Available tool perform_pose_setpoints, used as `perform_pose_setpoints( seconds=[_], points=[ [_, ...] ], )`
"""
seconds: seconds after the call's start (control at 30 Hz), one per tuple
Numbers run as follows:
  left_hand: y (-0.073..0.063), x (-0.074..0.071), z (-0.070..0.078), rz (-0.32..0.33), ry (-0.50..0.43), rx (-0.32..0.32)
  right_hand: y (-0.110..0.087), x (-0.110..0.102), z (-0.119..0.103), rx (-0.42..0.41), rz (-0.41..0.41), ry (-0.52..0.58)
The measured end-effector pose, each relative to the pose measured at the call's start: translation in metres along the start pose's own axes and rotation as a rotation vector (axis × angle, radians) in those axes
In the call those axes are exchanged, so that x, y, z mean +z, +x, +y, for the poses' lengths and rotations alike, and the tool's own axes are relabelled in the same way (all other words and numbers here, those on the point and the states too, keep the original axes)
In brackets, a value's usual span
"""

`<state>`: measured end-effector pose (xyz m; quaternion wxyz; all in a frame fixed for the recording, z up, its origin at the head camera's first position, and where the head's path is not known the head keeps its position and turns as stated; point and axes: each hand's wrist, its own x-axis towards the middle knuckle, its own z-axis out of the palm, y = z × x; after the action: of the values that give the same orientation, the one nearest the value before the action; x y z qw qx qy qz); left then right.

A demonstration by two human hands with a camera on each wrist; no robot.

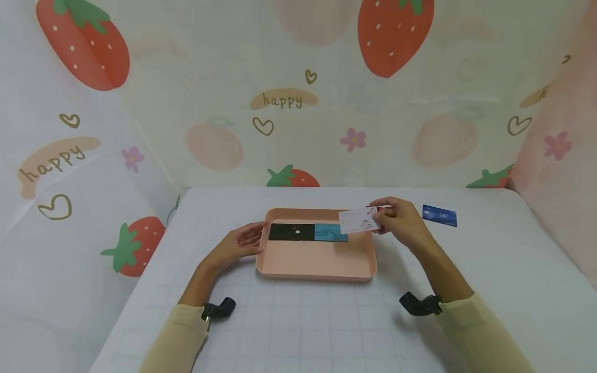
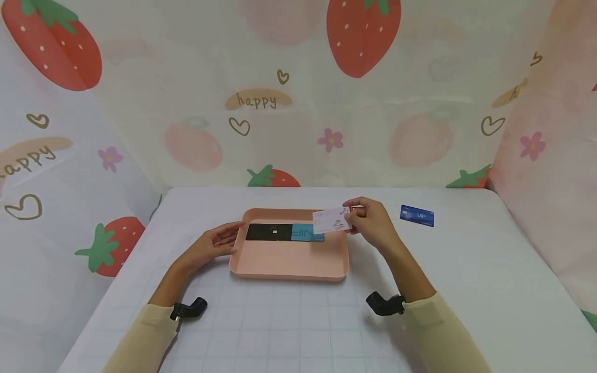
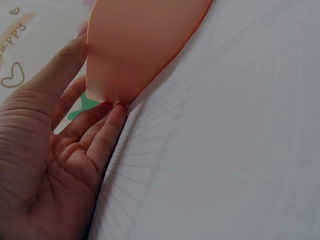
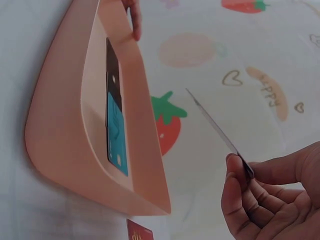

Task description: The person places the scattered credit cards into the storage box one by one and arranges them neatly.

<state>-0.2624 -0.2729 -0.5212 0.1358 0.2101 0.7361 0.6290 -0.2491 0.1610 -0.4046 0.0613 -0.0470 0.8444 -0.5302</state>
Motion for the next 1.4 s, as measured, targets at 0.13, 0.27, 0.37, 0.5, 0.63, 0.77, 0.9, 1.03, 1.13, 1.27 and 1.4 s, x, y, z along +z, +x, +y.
perform_pose_setpoints(
  seconds=[0.13, 0.27, 0.37, 0.5, 0.63, 0.77, 0.9, 1.03, 1.13, 1.27, 1.4],
  points=[
    [-0.001, 0.0, 0.001, 0.002, -0.001, -0.006, -0.001, 0.006, -0.005, -0.009, -0.007, -0.01],
    [-0.001, 0.0, 0.001, 0.003, 0.003, -0.014, -0.001, 0.012, -0.008, -0.018, -0.011, -0.011],
    [-0.001, 0.0, 0.001, 0.003, 0.007, -0.01, -0.001, 0.016, -0.011, -0.03, -0.019, 0.0],
    [-0.001, 0.0, 0.001, 0.005, 0.007, -0.005, 0.002, 0.022, -0.013, -0.044, -0.032, 0.009],
    [-0.002, -0.001, 0.0, 0.011, 0.005, 0.0, 0.005, 0.031, -0.014, -0.069, -0.052, 0.004],
    [-0.002, -0.001, -0.001, 0.008, 0.01, 0.001, 0.008, 0.039, -0.015, -0.075, -0.072, 0.024],
    [-0.001, -0.001, 0.0, 0.004, 0.006, -0.001, 0.01, 0.047, -0.016, -0.064, -0.077, 0.023],
    [-0.001, -0.001, 0.0, 0.004, -0.004, 0.005, 0.013, 0.056, -0.019, -0.061, -0.088, 0.021],
    [-0.001, -0.002, 0.0, -0.002, -0.017, 0.017, 0.015, 0.062, -0.02, -0.073, -0.096, 0.041],
    [-0.001, -0.003, 0.0, -0.003, -0.027, 0.022, 0.017, 0.071, -0.02, -0.085, -0.106, 0.074],
    [0.001, -0.002, -0.002, -0.007, -0.011, 0.026, 0.017, 0.08, -0.019, -0.067, -0.108, 0.105]
  ],
)
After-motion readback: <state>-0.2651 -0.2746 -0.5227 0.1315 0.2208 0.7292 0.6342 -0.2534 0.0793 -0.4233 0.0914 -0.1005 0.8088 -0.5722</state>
